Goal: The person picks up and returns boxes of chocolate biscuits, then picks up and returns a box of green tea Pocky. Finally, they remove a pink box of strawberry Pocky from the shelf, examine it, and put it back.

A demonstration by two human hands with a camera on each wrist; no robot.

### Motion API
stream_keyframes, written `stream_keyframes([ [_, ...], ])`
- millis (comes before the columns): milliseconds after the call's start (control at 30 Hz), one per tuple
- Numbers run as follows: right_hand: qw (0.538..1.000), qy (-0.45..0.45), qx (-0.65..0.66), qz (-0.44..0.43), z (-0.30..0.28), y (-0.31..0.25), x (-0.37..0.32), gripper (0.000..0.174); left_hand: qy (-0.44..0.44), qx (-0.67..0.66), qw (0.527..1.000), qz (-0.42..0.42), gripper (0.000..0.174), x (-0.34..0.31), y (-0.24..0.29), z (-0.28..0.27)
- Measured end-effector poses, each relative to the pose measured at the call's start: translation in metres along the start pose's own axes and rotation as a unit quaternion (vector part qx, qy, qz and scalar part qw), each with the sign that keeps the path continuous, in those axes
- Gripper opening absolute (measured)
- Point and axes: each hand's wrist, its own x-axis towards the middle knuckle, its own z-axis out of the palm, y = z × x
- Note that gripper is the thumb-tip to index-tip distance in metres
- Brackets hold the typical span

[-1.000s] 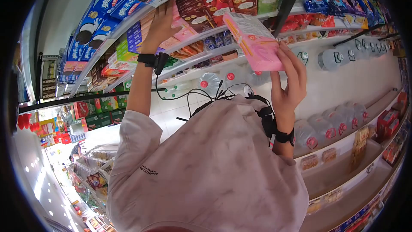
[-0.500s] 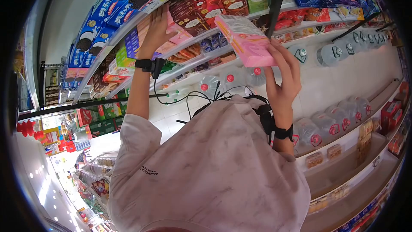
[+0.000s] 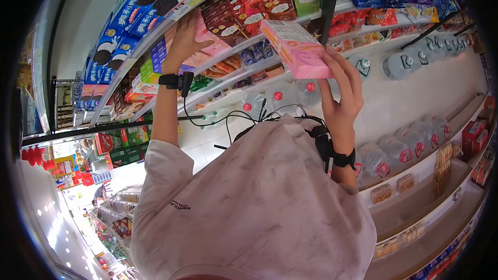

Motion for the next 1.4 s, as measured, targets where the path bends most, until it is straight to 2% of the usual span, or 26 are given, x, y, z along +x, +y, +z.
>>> stream_keyframes([
  [300, 1.0, -0.007, -0.005, -0.013, -0.006, 0.007, 0.009, 0.046, -0.02, -0.017, 0.999, -0.036, 0.119, 0.01, 0.001, -0.009],
  [500, 1.0, -0.013, -0.014, -0.012, -0.009, 0.013, 0.013, 0.046, -0.045, -0.032, 0.998, -0.042, 0.117, 0.014, -0.007, -0.011],
  [900, 0.999, -0.017, -0.011, -0.034, -0.01, 0.028, 0.027, 0.047, -0.076, -0.096, 0.992, -0.042, 0.123, 0.02, -0.002, -0.022],
  [1100, 0.999, -0.029, 0.003, -0.029, -0.004, 0.034, 0.032, 0.047, -0.05, -0.077, 0.995, -0.028, 0.126, 0.018, -0.009, -0.011],
  [1400, 0.998, -0.043, 0.017, -0.037, 0.004, 0.037, 0.038, 0.045, -0.104, -0.025, 0.992, -0.061, 0.133, 0.012, 0.004, -0.023],
])
